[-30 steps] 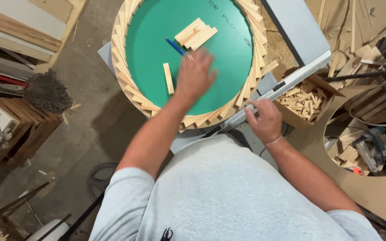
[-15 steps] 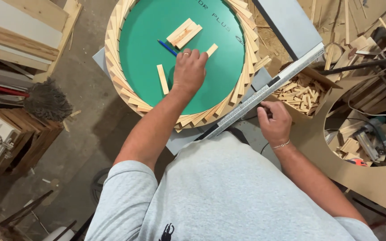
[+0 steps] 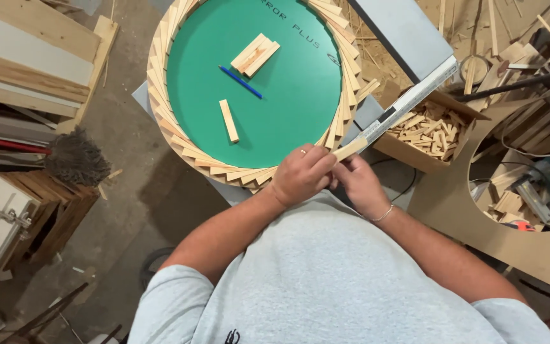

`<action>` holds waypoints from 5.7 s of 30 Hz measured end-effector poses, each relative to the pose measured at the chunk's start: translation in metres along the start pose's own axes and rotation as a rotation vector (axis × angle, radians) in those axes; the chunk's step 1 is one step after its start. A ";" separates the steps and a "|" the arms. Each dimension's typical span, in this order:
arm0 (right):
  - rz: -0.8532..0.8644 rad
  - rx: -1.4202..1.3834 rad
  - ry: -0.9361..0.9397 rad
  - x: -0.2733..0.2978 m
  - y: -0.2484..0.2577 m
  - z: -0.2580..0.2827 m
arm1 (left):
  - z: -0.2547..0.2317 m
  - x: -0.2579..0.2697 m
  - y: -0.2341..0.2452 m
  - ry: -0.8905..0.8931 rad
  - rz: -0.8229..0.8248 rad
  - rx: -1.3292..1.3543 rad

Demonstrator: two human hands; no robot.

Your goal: Arranging small wooden slats in a radial pattern around a circular frame

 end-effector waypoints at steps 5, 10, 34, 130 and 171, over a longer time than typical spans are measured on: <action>0.088 -0.063 0.002 0.019 -0.012 0.035 | -0.020 0.005 0.014 0.048 -0.017 0.203; 0.146 -0.101 -0.116 0.026 -0.002 0.005 | -0.028 0.008 0.031 0.301 -0.015 0.435; 0.158 0.363 -0.298 0.028 0.005 -0.030 | -0.001 0.002 0.046 1.249 0.052 0.409; -0.266 1.161 0.128 -0.020 0.006 -0.029 | 0.103 0.028 0.004 0.944 0.628 0.538; -0.225 1.242 0.002 -0.016 0.003 -0.020 | 0.089 0.013 0.025 1.029 0.607 0.552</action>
Point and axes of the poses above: each hand's wrist, its own x-axis away from the middle knuckle, its own y-axis out of the back of the hand, z = x × y, the point moved 3 cm from there along -x, towards the middle knuckle, and after that the axes turned 7 degrees about x, right-handed, at the moved point
